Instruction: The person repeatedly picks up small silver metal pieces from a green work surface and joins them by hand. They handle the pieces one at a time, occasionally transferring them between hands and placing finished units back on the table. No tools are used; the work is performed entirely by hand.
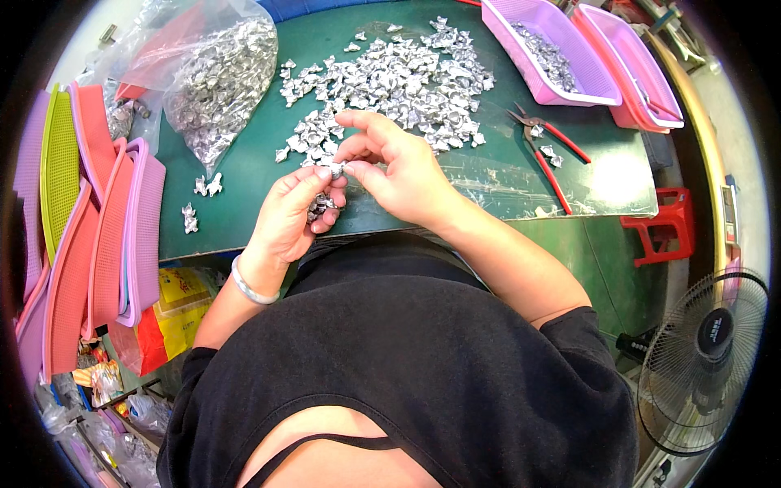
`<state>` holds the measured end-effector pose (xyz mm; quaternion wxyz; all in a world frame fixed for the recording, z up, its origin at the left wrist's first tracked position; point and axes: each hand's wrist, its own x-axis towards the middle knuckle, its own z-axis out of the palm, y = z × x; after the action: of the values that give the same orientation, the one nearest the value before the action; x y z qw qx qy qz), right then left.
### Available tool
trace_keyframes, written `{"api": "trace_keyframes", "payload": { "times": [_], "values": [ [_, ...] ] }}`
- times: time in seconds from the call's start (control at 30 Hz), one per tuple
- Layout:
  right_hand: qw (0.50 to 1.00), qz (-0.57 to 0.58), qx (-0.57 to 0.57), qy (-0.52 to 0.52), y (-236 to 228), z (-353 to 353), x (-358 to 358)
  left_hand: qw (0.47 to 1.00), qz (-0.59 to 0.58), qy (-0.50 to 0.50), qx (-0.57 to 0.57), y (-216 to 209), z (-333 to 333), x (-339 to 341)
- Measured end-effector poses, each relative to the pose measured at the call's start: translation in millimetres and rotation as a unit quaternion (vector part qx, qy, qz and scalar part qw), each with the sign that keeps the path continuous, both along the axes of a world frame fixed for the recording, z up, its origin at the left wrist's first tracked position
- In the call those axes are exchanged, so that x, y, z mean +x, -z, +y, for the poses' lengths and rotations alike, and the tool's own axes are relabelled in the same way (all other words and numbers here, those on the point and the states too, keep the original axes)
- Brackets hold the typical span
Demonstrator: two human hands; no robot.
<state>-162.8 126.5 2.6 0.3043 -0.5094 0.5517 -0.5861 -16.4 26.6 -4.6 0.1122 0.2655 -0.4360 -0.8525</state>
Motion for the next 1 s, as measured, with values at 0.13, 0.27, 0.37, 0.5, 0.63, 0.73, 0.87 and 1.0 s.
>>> {"api": "trace_keyframes", "payload": {
  "times": [0.13,0.27,0.37,0.5,0.63,0.73,0.87,1.0],
  "values": [
    [1.0,-0.015,-0.011,-0.006,1.0,0.6,-0.7,1.0,0.007,-0.011,0.002,2.4,-0.4,-1.5],
    [0.997,-0.064,-0.029,-0.015,4.3,0.4,-1.3,1.0,0.008,-0.024,-0.017,1.5,1.8,-2.8],
    [0.996,-0.086,-0.025,-0.016,4.2,1.7,-1.6,0.999,0.006,-0.027,-0.044,0.5,2.8,-3.5],
    [0.994,-0.103,-0.02,-0.016,5.3,3.8,-1.2,0.998,-0.003,-0.029,-0.055,-3.6,4.9,-3.9],
    [0.994,-0.105,-0.015,-0.007,3.6,6.6,0.7,0.997,-0.009,-0.03,-0.064,-3.8,7.1,-3.0],
    [0.996,-0.092,-0.008,-0.01,3.6,8.7,0.0,0.999,-0.009,-0.02,-0.029,-6.0,7.5,-0.9],
    [0.996,-0.084,-0.005,-0.01,0.7,11.2,2.3,1.0,-0.008,-0.011,0.02,-6.0,8.3,1.1],
    [0.996,-0.091,-0.018,0.003,0.7,13.5,5.4,0.999,-0.006,-0.009,0.031,-7.7,10.8,2.4]
  ]
}}
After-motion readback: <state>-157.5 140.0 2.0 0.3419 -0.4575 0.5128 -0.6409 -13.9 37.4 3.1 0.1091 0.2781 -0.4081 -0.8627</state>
